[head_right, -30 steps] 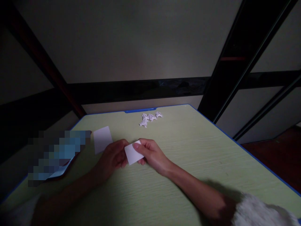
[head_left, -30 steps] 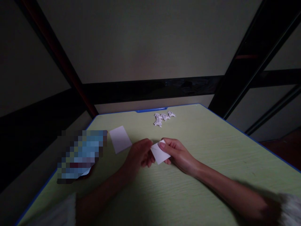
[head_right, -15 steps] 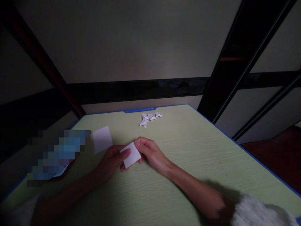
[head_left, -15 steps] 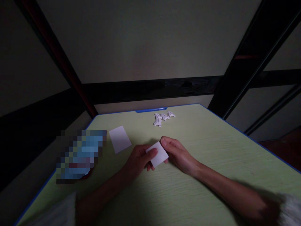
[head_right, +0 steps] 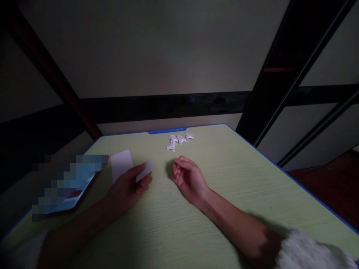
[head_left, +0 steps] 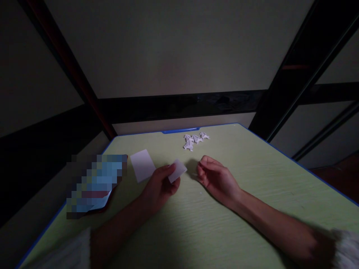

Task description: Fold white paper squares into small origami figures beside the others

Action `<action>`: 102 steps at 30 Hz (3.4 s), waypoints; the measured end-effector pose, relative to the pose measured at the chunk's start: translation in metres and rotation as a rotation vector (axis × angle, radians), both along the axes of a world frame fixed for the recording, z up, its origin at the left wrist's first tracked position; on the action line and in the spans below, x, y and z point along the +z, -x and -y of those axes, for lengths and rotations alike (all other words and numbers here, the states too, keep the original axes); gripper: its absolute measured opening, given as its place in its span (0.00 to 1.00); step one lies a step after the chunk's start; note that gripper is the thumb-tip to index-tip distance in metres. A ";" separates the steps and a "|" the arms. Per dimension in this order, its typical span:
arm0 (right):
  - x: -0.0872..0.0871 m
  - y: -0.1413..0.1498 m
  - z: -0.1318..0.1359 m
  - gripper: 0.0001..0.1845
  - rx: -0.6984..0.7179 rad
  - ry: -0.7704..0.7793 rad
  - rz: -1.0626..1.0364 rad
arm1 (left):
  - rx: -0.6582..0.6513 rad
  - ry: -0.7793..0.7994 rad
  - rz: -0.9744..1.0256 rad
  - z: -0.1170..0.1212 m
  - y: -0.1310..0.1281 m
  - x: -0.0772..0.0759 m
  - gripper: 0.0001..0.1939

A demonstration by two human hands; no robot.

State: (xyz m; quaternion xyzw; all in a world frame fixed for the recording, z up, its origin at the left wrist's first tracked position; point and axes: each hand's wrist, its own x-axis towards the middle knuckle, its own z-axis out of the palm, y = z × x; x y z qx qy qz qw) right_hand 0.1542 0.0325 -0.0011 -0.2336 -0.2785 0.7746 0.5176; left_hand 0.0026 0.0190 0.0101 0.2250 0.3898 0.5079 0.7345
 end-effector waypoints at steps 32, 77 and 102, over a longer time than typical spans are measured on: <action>0.000 -0.003 -0.004 0.05 -0.088 0.073 0.025 | -0.153 -0.221 -0.291 0.004 0.000 -0.015 0.13; -0.003 0.005 0.002 0.05 -0.061 -0.414 0.548 | -0.216 -0.469 -0.734 0.006 -0.003 -0.012 0.10; -0.007 0.012 0.005 0.08 -0.151 -0.259 0.598 | -0.144 -0.450 -0.761 0.009 -0.006 -0.006 0.11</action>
